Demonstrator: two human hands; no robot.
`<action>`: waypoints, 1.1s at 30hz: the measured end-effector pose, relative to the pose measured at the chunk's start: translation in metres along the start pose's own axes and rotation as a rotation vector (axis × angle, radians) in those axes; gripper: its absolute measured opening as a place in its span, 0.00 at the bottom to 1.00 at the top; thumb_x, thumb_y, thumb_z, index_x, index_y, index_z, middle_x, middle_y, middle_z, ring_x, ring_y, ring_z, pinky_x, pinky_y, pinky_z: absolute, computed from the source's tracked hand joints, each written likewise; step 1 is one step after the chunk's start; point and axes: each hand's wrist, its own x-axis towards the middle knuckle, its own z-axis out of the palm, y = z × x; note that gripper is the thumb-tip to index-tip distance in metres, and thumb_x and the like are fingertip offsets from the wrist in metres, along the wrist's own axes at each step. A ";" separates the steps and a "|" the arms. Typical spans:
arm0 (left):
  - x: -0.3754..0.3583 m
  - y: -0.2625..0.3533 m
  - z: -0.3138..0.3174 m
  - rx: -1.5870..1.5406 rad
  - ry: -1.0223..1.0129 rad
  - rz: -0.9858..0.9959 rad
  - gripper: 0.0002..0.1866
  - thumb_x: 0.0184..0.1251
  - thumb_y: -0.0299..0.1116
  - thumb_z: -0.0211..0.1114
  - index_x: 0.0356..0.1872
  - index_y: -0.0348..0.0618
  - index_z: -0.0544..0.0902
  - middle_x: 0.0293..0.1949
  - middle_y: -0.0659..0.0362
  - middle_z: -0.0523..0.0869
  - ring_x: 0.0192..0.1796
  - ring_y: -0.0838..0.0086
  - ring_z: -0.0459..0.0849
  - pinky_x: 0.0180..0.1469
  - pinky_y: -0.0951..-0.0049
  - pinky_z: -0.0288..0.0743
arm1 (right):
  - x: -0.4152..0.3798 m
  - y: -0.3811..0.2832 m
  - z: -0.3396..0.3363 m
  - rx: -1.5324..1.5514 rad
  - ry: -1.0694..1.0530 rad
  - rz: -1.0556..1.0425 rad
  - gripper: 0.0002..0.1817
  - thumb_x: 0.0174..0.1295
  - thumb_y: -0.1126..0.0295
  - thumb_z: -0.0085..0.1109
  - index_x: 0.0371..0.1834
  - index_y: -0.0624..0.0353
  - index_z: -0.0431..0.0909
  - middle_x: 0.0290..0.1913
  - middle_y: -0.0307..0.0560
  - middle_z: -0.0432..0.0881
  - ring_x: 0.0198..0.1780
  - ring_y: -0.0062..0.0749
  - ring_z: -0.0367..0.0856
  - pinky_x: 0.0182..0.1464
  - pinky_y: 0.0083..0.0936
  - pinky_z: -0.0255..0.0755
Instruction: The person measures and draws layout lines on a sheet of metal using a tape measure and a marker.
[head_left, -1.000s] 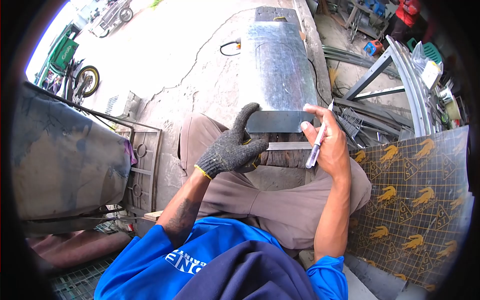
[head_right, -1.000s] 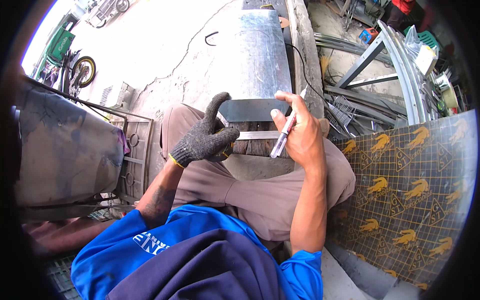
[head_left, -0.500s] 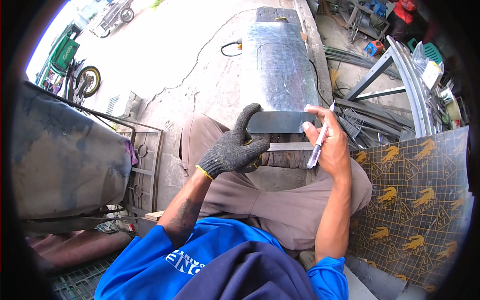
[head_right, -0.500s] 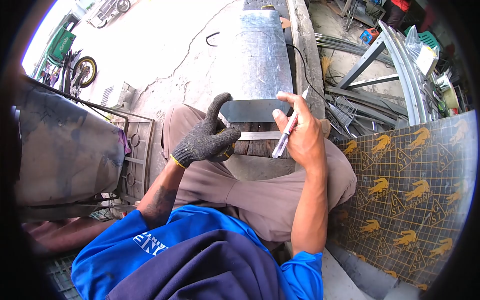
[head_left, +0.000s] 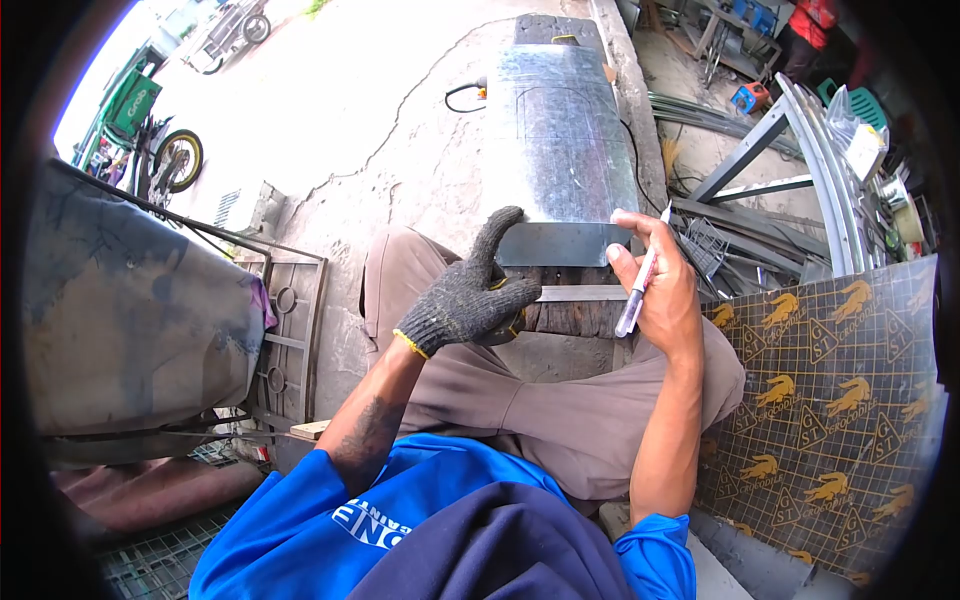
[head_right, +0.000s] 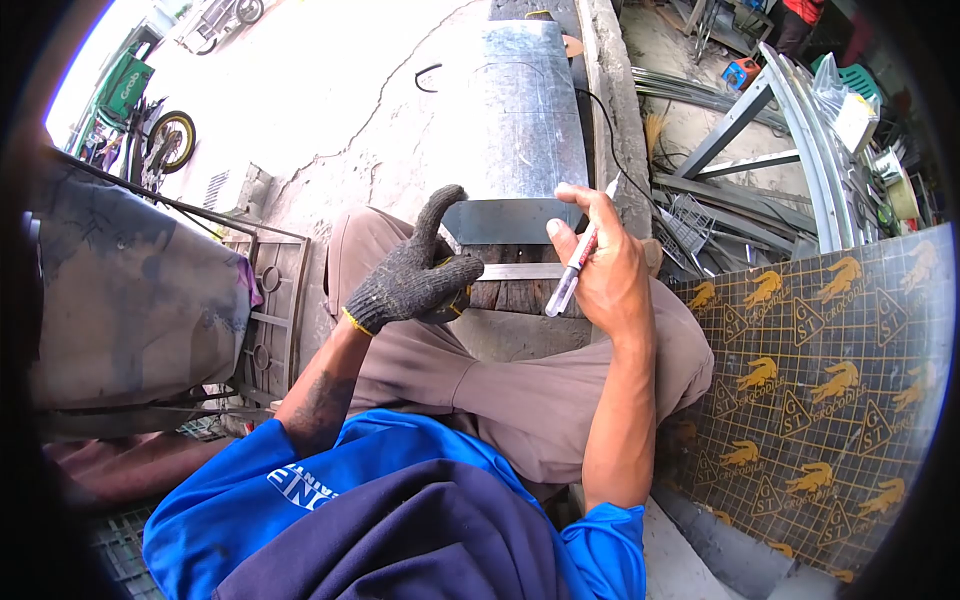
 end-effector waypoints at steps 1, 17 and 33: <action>0.000 -0.001 0.000 -0.001 0.001 -0.001 0.48 0.71 0.44 0.71 0.84 0.59 0.49 0.31 0.51 0.84 0.36 0.69 0.85 0.43 0.62 0.78 | 0.000 0.000 -0.001 -0.007 -0.008 0.008 0.19 0.73 0.64 0.67 0.63 0.57 0.79 0.52 0.47 0.88 0.37 0.26 0.81 0.49 0.27 0.77; 0.000 -0.001 0.001 -0.082 -0.015 0.023 0.49 0.71 0.44 0.72 0.84 0.59 0.48 0.32 0.50 0.85 0.36 0.68 0.86 0.42 0.63 0.78 | 0.002 0.005 0.002 0.029 0.001 0.002 0.20 0.73 0.65 0.67 0.64 0.58 0.79 0.56 0.53 0.88 0.49 0.31 0.87 0.57 0.29 0.77; 0.009 -0.024 0.002 -0.070 0.012 0.193 0.50 0.70 0.44 0.73 0.85 0.55 0.48 0.45 0.46 0.88 0.48 0.64 0.89 0.53 0.61 0.82 | 0.004 0.009 0.003 0.031 -0.014 0.068 0.18 0.72 0.66 0.67 0.62 0.59 0.80 0.51 0.43 0.88 0.29 0.16 0.73 0.38 0.22 0.74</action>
